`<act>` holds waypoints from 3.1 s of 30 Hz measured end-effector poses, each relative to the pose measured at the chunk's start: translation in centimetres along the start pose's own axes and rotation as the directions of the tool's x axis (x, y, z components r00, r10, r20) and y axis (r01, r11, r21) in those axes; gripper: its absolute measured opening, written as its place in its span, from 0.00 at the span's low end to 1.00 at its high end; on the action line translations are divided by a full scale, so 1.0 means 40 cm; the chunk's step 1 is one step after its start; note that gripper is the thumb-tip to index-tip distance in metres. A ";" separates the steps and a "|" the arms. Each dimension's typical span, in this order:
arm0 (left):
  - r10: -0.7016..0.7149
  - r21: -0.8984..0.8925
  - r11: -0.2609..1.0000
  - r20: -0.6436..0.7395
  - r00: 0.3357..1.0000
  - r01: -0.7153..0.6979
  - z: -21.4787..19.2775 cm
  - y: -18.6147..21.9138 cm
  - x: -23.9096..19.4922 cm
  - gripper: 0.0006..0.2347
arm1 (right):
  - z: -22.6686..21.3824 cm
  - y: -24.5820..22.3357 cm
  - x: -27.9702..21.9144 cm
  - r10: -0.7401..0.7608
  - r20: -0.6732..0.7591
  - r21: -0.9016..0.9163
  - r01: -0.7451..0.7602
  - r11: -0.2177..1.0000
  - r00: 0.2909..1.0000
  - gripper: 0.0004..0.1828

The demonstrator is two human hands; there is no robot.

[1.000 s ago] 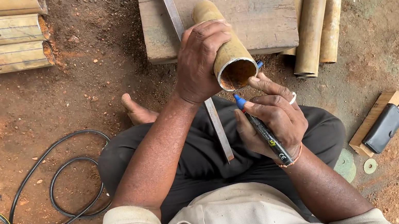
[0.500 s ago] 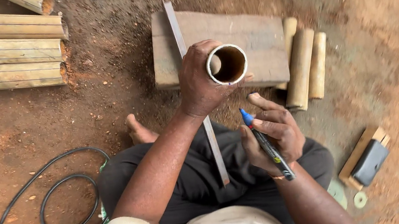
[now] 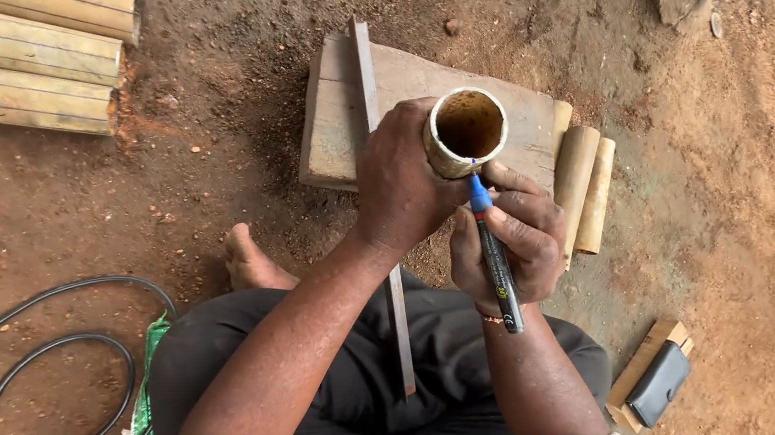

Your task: The recorder is using a marker and a metal strip to mark alignment lines and measurements on several bamboo tubes.

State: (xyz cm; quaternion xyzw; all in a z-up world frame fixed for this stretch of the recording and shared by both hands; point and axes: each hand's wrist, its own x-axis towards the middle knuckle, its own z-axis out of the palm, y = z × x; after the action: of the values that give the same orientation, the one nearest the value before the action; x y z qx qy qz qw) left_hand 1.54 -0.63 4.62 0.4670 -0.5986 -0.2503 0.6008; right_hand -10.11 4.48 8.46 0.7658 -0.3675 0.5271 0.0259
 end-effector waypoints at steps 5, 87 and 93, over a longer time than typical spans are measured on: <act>-0.036 0.012 0.999 0.026 0.999 0.036 0.001 -0.003 0.001 0.31 | 0.009 0.005 0.006 0.010 -0.009 0.018 -0.010 1.000 1.000 0.15; -0.068 -0.481 0.663 0.724 0.686 0.574 0.087 0.093 -0.264 0.33 | -0.365 -0.116 -0.068 0.440 0.032 0.168 -0.439 0.883 0.897 0.15; -0.070 -0.548 0.420 0.775 0.628 0.723 0.039 0.108 -0.216 0.34 | -0.302 -0.095 -0.042 0.369 0.051 0.132 -0.373 0.918 0.928 0.14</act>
State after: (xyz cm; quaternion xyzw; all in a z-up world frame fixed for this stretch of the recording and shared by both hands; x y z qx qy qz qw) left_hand -2.44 8.28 3.91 0.1427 -0.4288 -0.7917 0.4111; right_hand -17.68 13.29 13.73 0.6888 -0.4684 0.5372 -0.1328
